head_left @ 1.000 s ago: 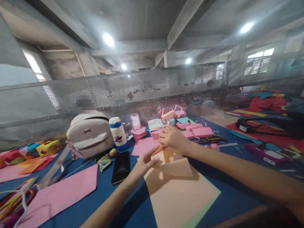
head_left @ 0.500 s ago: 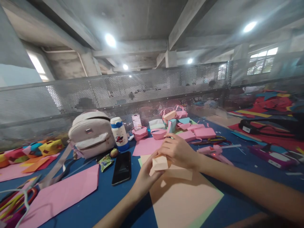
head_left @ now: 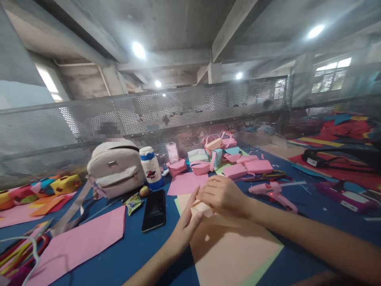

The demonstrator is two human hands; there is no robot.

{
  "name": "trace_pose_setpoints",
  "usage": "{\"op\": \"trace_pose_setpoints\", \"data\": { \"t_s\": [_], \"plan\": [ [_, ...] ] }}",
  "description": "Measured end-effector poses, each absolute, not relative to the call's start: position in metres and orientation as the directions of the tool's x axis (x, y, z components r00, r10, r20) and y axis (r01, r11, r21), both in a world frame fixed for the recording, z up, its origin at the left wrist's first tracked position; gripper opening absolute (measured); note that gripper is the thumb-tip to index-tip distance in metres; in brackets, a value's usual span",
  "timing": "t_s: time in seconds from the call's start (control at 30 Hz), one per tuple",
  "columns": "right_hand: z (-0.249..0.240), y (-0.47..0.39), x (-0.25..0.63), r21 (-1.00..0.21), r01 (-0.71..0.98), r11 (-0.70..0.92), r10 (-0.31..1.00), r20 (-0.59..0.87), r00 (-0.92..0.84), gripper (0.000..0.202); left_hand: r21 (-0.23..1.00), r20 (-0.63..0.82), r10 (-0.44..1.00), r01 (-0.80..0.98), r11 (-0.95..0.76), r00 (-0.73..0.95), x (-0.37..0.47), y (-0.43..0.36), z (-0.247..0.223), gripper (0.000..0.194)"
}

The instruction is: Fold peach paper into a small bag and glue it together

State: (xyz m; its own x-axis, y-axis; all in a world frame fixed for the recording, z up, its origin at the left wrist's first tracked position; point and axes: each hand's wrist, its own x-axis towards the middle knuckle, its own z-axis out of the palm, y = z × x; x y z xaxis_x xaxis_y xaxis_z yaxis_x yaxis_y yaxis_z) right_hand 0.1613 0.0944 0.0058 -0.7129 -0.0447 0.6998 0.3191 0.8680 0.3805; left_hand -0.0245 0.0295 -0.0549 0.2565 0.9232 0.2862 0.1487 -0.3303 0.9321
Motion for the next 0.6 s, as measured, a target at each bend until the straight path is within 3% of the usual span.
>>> {"op": "trace_pose_setpoints", "data": {
  "t_s": [0.2, 0.6],
  "plan": [
    [-0.001, 0.092, 0.161, 0.312, 0.289, 0.905, -0.035, 0.731, -0.681, 0.029, 0.930, 0.286, 0.919, 0.151, -0.335, 0.272, -0.022, 0.027, -0.055, 0.070],
    [-0.011, 0.095, 0.162, 0.331, 0.313, 0.890, -0.063, 0.769, -0.636, 0.020, 0.931, 0.326, 0.923, 0.102, -0.351, 0.206, -0.016, 0.024, -0.054, 0.063]
  ]
}}
